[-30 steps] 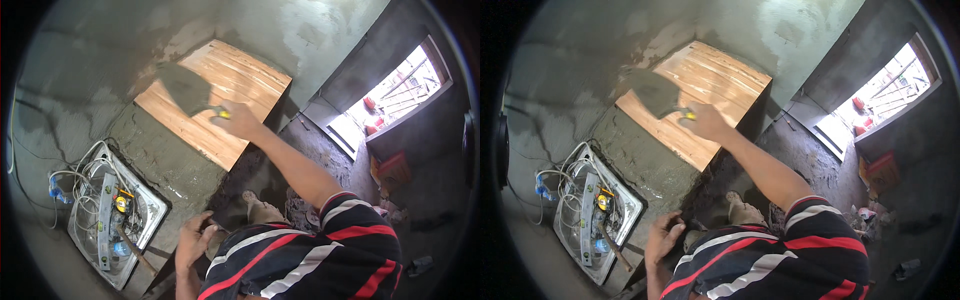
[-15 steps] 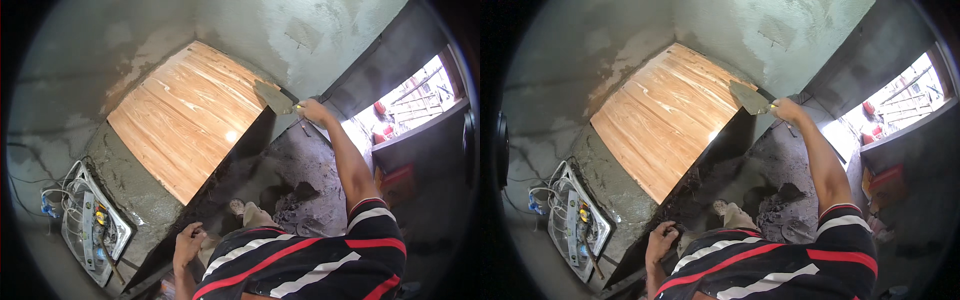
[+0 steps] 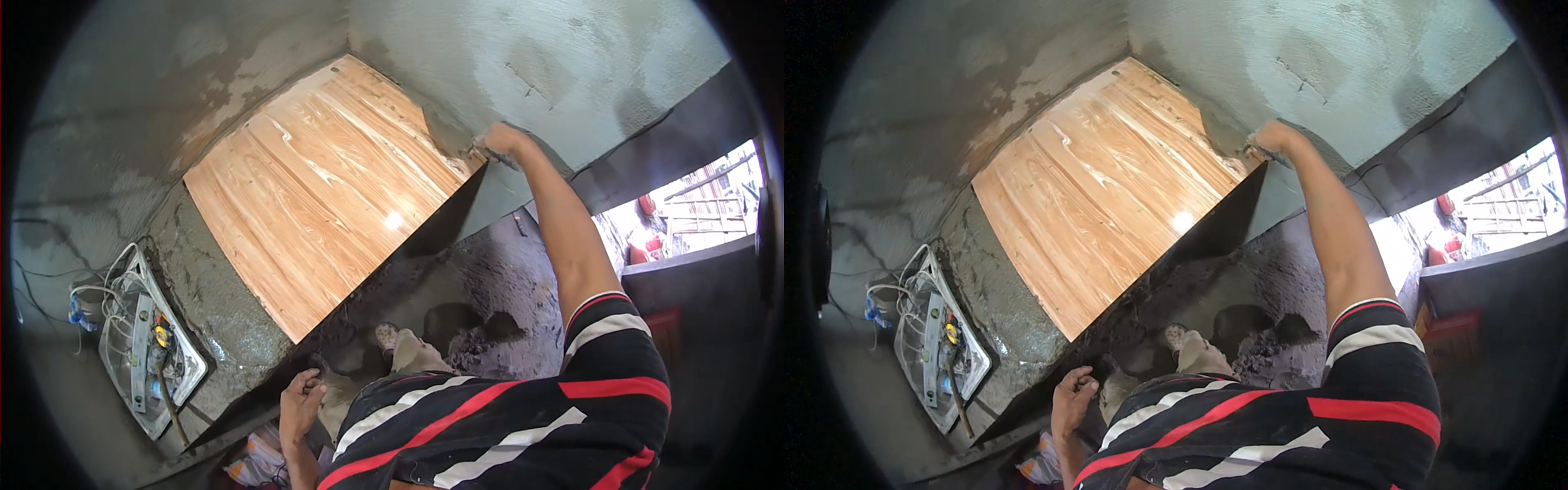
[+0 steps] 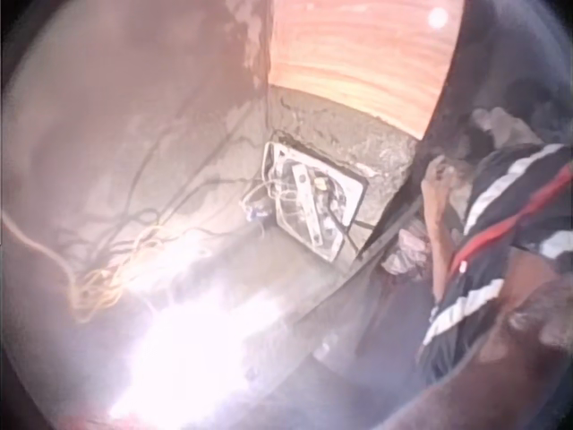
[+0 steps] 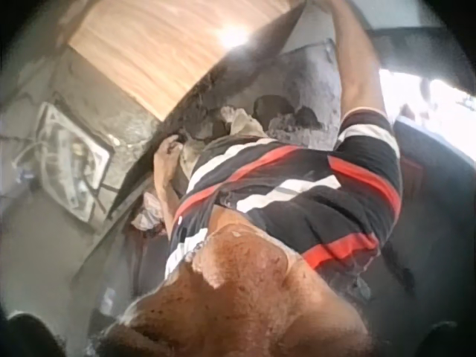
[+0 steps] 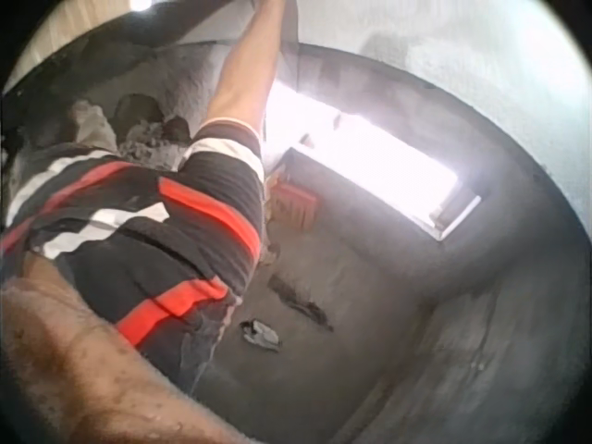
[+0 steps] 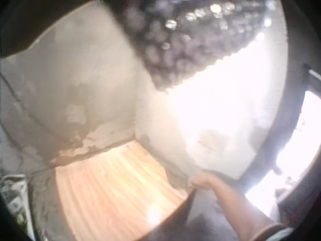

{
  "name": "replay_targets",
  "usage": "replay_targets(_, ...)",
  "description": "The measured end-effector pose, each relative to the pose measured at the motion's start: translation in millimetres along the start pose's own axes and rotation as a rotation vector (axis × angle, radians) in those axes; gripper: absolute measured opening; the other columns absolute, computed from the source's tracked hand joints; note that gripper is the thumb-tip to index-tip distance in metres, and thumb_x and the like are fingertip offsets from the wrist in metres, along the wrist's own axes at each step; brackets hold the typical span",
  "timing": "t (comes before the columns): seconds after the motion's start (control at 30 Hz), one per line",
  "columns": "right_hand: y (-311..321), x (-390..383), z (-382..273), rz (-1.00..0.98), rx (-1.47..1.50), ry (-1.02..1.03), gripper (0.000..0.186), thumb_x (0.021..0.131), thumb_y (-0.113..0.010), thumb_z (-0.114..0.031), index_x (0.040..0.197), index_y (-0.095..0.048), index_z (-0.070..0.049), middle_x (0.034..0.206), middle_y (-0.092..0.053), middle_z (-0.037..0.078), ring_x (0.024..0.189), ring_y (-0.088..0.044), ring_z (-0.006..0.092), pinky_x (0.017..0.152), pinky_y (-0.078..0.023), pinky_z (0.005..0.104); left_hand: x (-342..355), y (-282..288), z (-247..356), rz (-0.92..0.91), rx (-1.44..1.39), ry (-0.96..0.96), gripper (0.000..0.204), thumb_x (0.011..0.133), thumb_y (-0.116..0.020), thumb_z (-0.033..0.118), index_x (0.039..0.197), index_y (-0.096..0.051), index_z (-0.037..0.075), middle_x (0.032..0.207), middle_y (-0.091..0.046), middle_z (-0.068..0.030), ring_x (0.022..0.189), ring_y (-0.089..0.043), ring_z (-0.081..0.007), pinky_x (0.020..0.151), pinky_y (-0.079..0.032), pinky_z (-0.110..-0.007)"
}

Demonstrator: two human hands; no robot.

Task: The person aligns a tile on a mortar surface using a spirit level and a mallet, lifts the tile to smooth the mortar with a trowel, repositions the tile, taps it with the mallet, and scrapes the edges with the trowel.

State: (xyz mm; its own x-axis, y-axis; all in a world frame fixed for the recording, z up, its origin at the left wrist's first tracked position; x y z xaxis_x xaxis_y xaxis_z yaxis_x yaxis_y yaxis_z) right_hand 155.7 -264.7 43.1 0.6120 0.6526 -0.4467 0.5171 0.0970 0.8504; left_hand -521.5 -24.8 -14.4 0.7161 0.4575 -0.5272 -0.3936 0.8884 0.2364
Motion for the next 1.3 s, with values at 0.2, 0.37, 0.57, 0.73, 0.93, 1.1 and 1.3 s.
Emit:
replay_targets(0.2, -0.1, 37.0, -21.3, 0.214, -0.057, -0.206, 0.054, 0.093, -0.065, -0.041, 0.099, -0.072, 0.012, 0.094, -0.071, 0.036, 0.084, -0.068, 0.0446, 0.083, -0.054, 0.0520, 3.1, -2.3, 24.3, 0.040, 0.068, -0.029, 0.039, 0.090, -0.076, 0.007, 0.128, -0.067, -0.003, 0.095, -0.069, -0.0045, 0.082, -0.060, -0.0092, 0.073, -0.053, -0.026)
replay_targets(0.37, -11.5, 49.5, -25.0, 0.431, -0.064, -0.233, 0.041, 0.090, -0.066, -0.032, 0.100, -0.077, 0.006, 0.099, -0.073, 0.033, 0.097, -0.072, 0.0487, 0.086, -0.056, 0.0524, 4.2, -2.9, 27.7, 0.021, 0.042, 0.017, 0.040, 0.091, -0.076, 0.009, 0.128, -0.067, -0.003, 0.095, -0.069, -0.0050, 0.080, -0.060, -0.0084, 0.071, -0.053, -0.027)
replay_targets(0.57, -14.6, 24.3, -44.3, 0.486, -0.328, -0.069, 0.037, 0.092, -0.068, -0.035, 0.093, -0.077, 0.001, 0.093, -0.074, 0.028, 0.090, -0.072, 0.0469, 0.077, -0.056, 0.0542, -4.9, 14.6, 19.2, 0.098, 0.179, -0.152, 0.042, 0.092, -0.075, 0.018, 0.129, -0.067, -0.001, 0.096, -0.073, -0.0157, 0.085, -0.072, -0.0242, 0.077, -0.057, -0.035)
replay_targets(0.73, 21.9, -59.8, -110.6, 0.642, -0.090, 0.055, 0.035, 0.099, -0.061, -0.029, 0.098, -0.069, 0.005, 0.093, -0.070, 0.031, 0.090, -0.067, 0.0496, 0.079, -0.051, 0.0531, 2.9, 10.0, 35.2, 0.074, 0.195, -0.167, 0.042, 0.092, -0.074, 0.017, 0.128, -0.067, -0.003, 0.097, -0.074, -0.0141, 0.084, -0.070, -0.0198, 0.078, -0.056, -0.034)
replay_targets(0.93, 8.4, -118.9, -291.0, 0.555, -0.017, 0.263, 0.033, 0.102, -0.060, -0.026, 0.103, -0.068, 0.006, 0.089, -0.070, 0.028, 0.080, -0.069, 0.0420, 0.072, -0.052, 0.0477, -2.9, 8.3, 24.6, -0.088, 0.253, -0.301, 0.043, 0.093, -0.072, 0.020, 0.130, -0.067, -0.001, 0.098, -0.074, -0.0169, 0.084, -0.072, -0.0264, 0.078, -0.056, -0.036)
replay_targets(1.1, -49.8, -141.3, -438.5, 0.193, 0.447, 0.303, 0.032, 0.102, -0.063, -0.033, 0.098, -0.070, -0.002, 0.074, -0.064, 0.004, 0.062, -0.061, 0.0115, 0.058, -0.052, 0.0299, -19.7, 37.5, 4.9, -0.133, 0.287, -0.388, 0.045, 0.091, -0.073, 0.021, 0.130, -0.067, 0.000, 0.099, -0.074, -0.0190, 0.086, -0.072, -0.0334, 0.080, -0.057, -0.040)
replay_targets(1.3, -243.7, -107.2, -555.9, -0.550, 1.463, 0.171, 0.035, 0.105, -0.062, -0.039, 0.107, -0.064, -0.004, 0.075, -0.062, 0.003, 0.058, -0.060, 0.0117, 0.047, -0.048, 0.0281, -42.5, 82.3, -26.0, -0.192, 0.304, -0.382, 0.041, 0.091, -0.072, 0.021, 0.126, -0.069, 0.000, 0.104, -0.074, -0.0206, 0.094, -0.072, -0.0383, 0.084, -0.056, -0.043)
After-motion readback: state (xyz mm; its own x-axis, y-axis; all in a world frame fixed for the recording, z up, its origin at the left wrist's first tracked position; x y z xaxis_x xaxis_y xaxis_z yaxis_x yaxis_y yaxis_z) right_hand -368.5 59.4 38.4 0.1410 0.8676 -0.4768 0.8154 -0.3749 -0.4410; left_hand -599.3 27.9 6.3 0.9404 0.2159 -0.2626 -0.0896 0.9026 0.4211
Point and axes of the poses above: each hand's wrist, its own x-axis towards the middle knuckle, its own y-axis out of the back of the hand, z = x × y, the point moved 6 cm from there along x, towards the middle knuckle
